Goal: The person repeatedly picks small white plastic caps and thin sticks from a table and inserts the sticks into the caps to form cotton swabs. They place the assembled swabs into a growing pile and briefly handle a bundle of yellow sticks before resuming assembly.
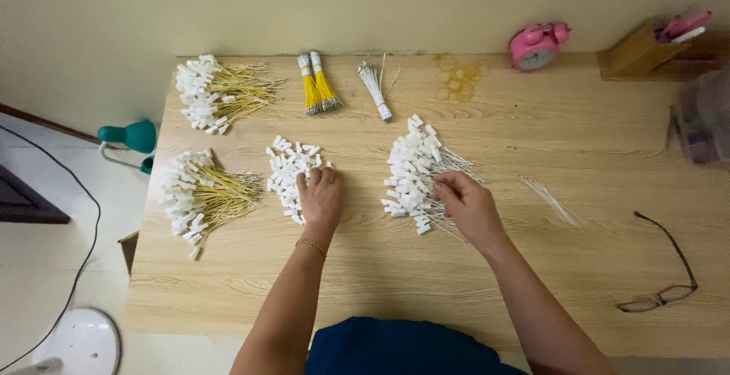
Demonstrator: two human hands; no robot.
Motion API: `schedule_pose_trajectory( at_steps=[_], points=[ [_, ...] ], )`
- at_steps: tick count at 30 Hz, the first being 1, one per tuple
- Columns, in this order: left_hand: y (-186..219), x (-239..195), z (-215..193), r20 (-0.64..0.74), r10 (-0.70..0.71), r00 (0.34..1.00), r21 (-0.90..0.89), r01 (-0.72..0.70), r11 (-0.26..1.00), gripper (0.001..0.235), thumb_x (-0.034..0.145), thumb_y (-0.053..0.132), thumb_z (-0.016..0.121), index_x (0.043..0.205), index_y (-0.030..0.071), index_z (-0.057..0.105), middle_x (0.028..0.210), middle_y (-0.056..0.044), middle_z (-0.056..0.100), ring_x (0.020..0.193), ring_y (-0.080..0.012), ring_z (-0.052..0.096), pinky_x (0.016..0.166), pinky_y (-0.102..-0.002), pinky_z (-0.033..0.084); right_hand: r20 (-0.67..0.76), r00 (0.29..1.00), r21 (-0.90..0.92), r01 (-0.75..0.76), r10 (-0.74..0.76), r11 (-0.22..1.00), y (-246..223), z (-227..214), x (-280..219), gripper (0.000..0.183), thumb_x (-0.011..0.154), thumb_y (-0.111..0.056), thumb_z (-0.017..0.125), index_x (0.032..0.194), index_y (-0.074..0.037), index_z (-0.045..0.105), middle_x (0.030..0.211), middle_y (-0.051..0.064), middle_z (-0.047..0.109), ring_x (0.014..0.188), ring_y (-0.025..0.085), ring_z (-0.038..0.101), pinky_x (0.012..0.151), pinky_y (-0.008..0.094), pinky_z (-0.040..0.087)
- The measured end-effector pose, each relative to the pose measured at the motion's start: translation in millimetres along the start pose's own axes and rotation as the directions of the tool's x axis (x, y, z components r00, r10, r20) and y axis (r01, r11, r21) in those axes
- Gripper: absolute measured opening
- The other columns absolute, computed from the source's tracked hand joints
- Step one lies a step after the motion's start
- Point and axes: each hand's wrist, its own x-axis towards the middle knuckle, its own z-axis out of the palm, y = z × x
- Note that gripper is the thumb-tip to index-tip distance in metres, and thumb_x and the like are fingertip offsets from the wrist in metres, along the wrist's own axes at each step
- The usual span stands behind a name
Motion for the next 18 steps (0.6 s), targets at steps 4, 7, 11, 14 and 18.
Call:
schedule_pose_trajectory(
  at_steps=[4,7,11,14,18],
  points=[
    [10,3,4,-0.021,-0.024,0.999,-0.143,0.02,0.989,0.022,0.103,0.012,0.056,0.121,0.014,0.068,0.134,0.0,0.063,0.136,-0.0228,0.052,0.124,-0.055,0.028,0.019,0.993,0.2,0.112,-0.118,0.973,13,3,3,0.022,0.098,-0.016,0.068,0.115,-0.003,0.071,0.083,0.002,0.067,0.07,0.009,0.058,0.062,0.027,0.05],
    [32,0,-5,-0.542,-0.077,0.837,-0.244,-0.069,0.967,0.015,0.102,0.015,0.062,0.113,0.021,0.07,0.12,-0.001,0.071,0.118,-0.0279,0.067,0.107,-0.053,0.049,-0.025,0.985,0.177,0.171,-0.169,0.969,6,2,-3,0.02,0.096,-0.016,0.069,0.109,-0.001,0.07,0.088,-0.001,0.068,0.076,0.007,0.061,0.069,0.024,0.054],
    [66,-36,-80,0.058,-0.005,0.998,-0.997,0.058,0.047,0.03,0.098,0.01,0.065,0.128,0.009,0.063,0.107,-0.007,0.071,0.09,-0.0156,0.071,0.08,-0.03,0.064,-0.042,0.987,0.155,0.161,-0.156,0.975,-5,0,-12,0.019,0.095,-0.016,0.069,0.108,-0.003,0.071,0.088,0.0,0.071,0.077,0.006,0.062,0.069,0.023,0.054],
    [81,-50,-97,0.083,0.129,0.988,-0.903,0.13,-0.41,0.029,0.096,0.008,0.067,0.125,0.005,0.065,0.102,-0.007,0.072,0.088,-0.0133,0.071,0.079,-0.027,0.061,-0.056,0.983,0.177,0.182,-0.175,0.967,-6,-1,-18,0.018,0.094,-0.016,0.07,0.107,-0.004,0.071,0.089,0.0,0.07,0.077,0.006,0.061,0.069,0.023,0.053],
    [87,-64,-114,0.123,0.225,0.967,-0.814,0.228,-0.534,0.025,0.098,0.016,0.069,0.119,0.004,0.067,0.098,-0.003,0.07,0.081,-0.0116,0.067,0.073,-0.026,0.057,-0.082,0.974,0.141,0.223,-0.213,0.965,-24,-7,-35,0.015,0.094,-0.015,0.071,0.104,-0.003,0.071,0.088,0.001,0.071,0.077,0.007,0.063,0.068,0.024,0.054]
  ],
)
